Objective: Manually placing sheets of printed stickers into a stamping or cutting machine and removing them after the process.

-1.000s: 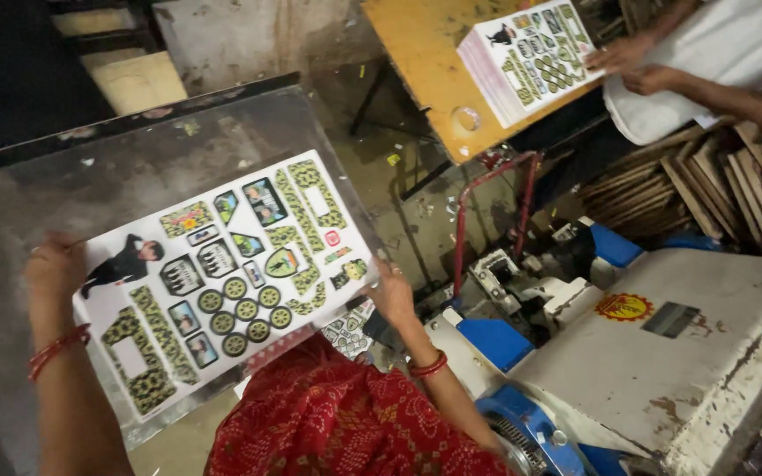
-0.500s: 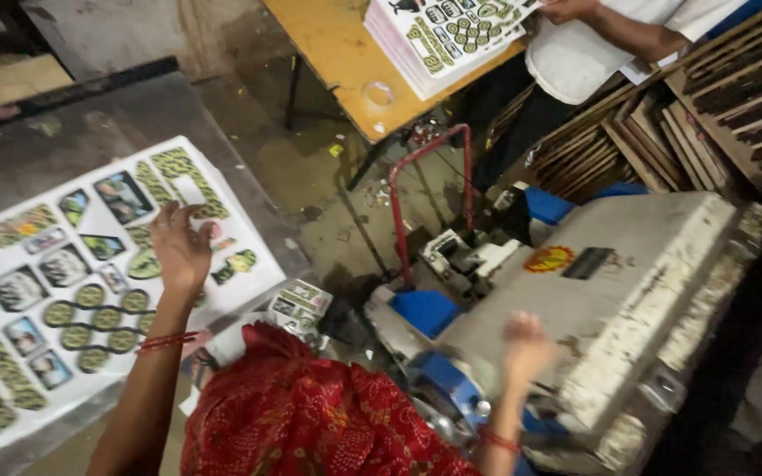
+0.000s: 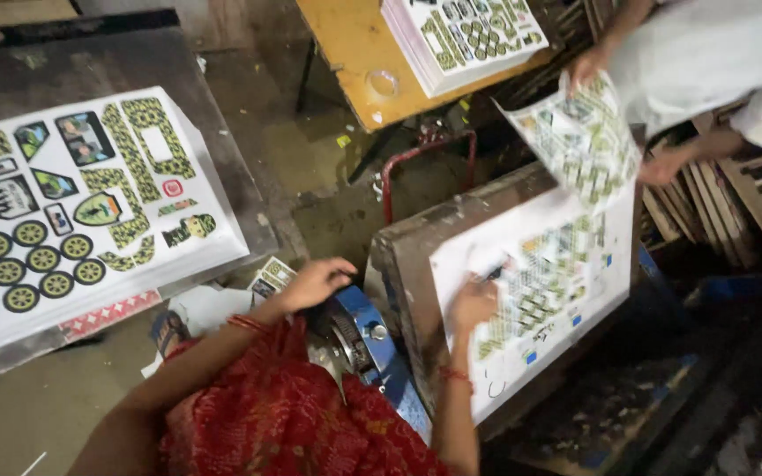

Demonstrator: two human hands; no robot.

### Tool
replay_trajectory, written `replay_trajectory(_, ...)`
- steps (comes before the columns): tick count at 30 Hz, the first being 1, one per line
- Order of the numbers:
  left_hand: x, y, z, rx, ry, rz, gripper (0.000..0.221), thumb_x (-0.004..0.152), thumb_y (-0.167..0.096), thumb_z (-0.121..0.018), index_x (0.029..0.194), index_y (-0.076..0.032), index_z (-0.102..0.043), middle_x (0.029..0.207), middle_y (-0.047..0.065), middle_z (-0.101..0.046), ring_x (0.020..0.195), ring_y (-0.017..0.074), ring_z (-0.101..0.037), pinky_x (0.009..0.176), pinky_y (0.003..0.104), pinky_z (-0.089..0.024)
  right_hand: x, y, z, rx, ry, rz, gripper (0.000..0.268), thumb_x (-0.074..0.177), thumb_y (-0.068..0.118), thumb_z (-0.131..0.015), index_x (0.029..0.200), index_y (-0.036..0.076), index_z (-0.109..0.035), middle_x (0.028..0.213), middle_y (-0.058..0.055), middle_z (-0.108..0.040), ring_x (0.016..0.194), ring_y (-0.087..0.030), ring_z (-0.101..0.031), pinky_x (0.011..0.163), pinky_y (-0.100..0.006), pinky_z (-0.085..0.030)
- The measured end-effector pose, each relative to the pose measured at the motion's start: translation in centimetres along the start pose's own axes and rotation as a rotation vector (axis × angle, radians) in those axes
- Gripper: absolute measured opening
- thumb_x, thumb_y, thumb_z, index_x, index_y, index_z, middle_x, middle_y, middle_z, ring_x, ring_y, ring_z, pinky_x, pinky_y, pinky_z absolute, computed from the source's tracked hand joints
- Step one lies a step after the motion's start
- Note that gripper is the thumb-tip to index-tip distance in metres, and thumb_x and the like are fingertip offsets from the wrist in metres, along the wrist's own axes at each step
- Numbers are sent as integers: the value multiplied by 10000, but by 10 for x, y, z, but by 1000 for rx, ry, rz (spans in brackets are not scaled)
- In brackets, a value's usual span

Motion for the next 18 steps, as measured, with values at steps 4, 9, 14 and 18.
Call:
replay_trajectory(4, 17, 83, -83, -623, -110, 112, 296, 931, -162, -706, 1185, -11, -715, 1095, 174, -753, 942, 189, -724, 805, 355, -559, -7, 126, 232, 863, 507, 413, 509, 1022, 372, -557, 1293, -57, -594, 1361, -376, -571, 1185, -494, -537, 1005, -592, -384)
replay_trajectory(9, -13, 158, 91, -191, -579, 73, 215, 1022, -194, -613, 990, 14, -660, 935, 178, -660, 810, 251, -631, 703, 414, -504, 39, 192, 359, 1434, 904, 317, 566, 1002, 383, -602, 1443, 31, -560, 1470, -304, -496, 1400, -479, -382, 1148, -557, -285)
replay_trajectory(14, -180, 309, 358, 218, -662, 474, 466, 1099, -424, -651, 1067, 41, -653, 963, 201, -670, 891, 333, -598, 848, 496, -481, 56, 242, 408, 1527, 947, 463, 349, 971, 295, -689, 1282, 138, -684, 1374, -139, -684, 1341, -361, -556, 1129, -479, -446)
replay_trajectory(18, -303, 194, 505, 436, -823, 765, 640, 1007, -287, -860, 1384, 134, -560, 1291, 351, -598, 1143, 487, -618, 914, 520, -440, 23, 323, 478, 1558, 1027, 577, 379, 967, 296, -705, 1311, 142, -661, 1367, -146, -678, 1322, -354, -577, 1125, -462, -465)
Point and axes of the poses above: each hand's wrist, its own x-axis towards the middle knuckle, its own z-axis out of the back of the hand, y = z × x, the point moved 5 cm from there along x, towards the middle knuckle
